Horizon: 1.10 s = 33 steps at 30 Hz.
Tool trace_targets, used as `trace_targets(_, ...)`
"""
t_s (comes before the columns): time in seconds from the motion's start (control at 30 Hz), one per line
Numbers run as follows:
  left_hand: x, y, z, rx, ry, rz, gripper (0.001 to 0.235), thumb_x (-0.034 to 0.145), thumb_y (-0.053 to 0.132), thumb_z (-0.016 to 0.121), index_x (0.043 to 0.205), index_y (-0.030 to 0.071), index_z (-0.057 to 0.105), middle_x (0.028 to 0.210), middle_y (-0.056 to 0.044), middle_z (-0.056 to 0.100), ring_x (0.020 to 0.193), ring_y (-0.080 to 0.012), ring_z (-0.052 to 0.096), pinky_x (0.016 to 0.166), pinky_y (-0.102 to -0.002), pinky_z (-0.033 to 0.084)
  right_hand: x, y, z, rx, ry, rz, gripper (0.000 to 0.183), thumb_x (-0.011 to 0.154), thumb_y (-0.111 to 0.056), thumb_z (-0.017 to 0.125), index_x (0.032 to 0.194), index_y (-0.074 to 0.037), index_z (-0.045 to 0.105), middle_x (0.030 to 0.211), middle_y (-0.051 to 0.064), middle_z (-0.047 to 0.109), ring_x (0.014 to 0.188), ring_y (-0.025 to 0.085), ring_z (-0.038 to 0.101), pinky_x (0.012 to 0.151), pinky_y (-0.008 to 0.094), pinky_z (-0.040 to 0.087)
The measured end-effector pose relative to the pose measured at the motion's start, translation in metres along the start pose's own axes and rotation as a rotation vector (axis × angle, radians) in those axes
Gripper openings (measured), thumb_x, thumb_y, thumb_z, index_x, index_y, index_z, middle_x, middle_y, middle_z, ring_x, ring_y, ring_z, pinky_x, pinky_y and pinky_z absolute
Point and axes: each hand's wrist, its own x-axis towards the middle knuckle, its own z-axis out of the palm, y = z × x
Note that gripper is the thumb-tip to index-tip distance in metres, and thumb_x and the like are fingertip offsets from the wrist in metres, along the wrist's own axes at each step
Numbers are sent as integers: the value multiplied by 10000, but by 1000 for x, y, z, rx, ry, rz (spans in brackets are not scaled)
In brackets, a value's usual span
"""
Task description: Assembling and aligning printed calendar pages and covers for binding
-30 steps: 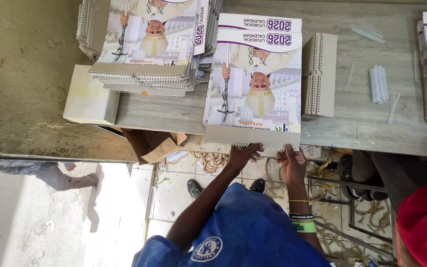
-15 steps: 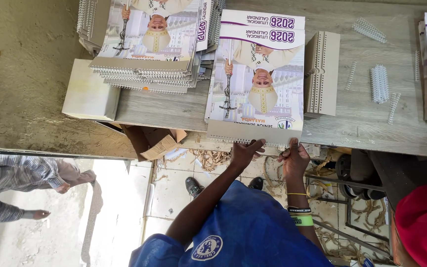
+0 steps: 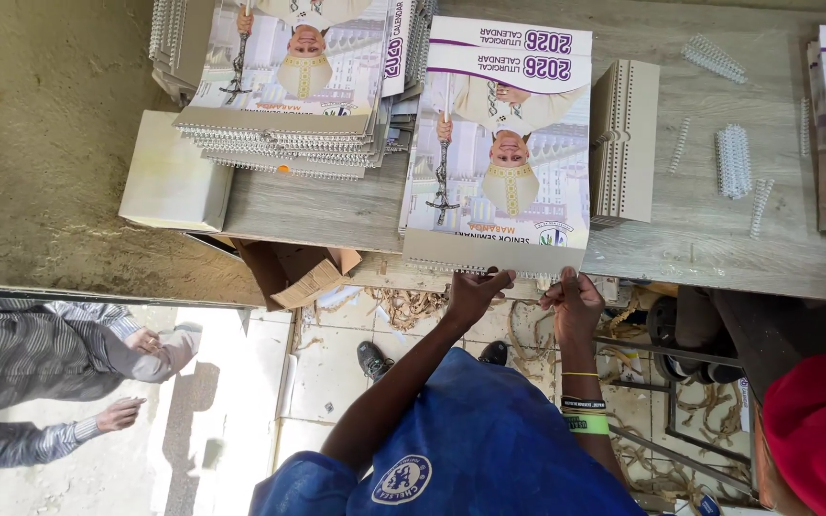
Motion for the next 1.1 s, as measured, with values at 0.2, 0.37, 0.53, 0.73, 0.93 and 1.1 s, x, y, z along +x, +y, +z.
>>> trace_targets(0.2, -14, 27, 5, -55, 16, -4, 298, 866, 168, 919, 768, 51, 663, 727, -112, 720, 694, -225, 795, 590, -284, 651, 8, 13, -10, 20, -22, -16, 239, 1135, -288, 719, 1061, -64, 685, 778, 163, 694, 654, 275, 728, 574, 347, 579)
trace_targets(0.37, -24, 41, 7, -40, -17, 20, 348, 888, 190, 913, 702, 68, 646, 710, -98, 716, 726, -225, 802, 610, -287, 652, 0, -3, 8, 75, -10, 4, 225, 1136, -278, 707, 1028, -88, 654, 698, 126, 640, 551, 243, 683, 522, 303, 566)
trace_targets(0.53, -14, 34, 7, -12, -7, -28, 323, 914, 332, 915, 829, 64, 756, 825, -148, 802, 690, -194, 794, 568, -276, 654, 6, 17, 7, 216, 38, 74, 436, 1109, -438, 730, 858, -102, 611, 543, 104, 517, 414, 276, 579, 424, 349, 493)
trace_targets(0.73, -18, 36, 6, -106, 8, -89, 421, 898, 362, 944, 823, -17, 775, 800, -244, 784, 717, -301, 809, 586, -349, 667, -10, 2, 31, 118, -32, 100, 584, 1110, -447, 741, 706, -40, 628, 671, 188, 638, 578, 298, 685, 520, 413, 523)
trace_targets(0.93, 1, 4, -61, -414, 244, 100, 340, 1017, 105, 771, 814, -6, 523, 752, -226, 709, 772, -467, 797, 674, -516, 705, -25, -27, 45, -182, 47, 31, 613, 1138, -467, 710, 917, 75, 526, 740, 299, 710, 613, 363, 745, 520, 440, 589)
trace_targets(1.1, -30, 50, -56, -336, 318, 117, 328, 1002, 32, 737, 855, -19, 449, 703, -206, 659, 702, -449, 791, 583, -470, 696, -64, -89, 82, -489, -87, -198, 347, 1134, -270, 704, 1026, 57, 664, 800, 295, 753, 674, 343, 788, 591, 414, 642)
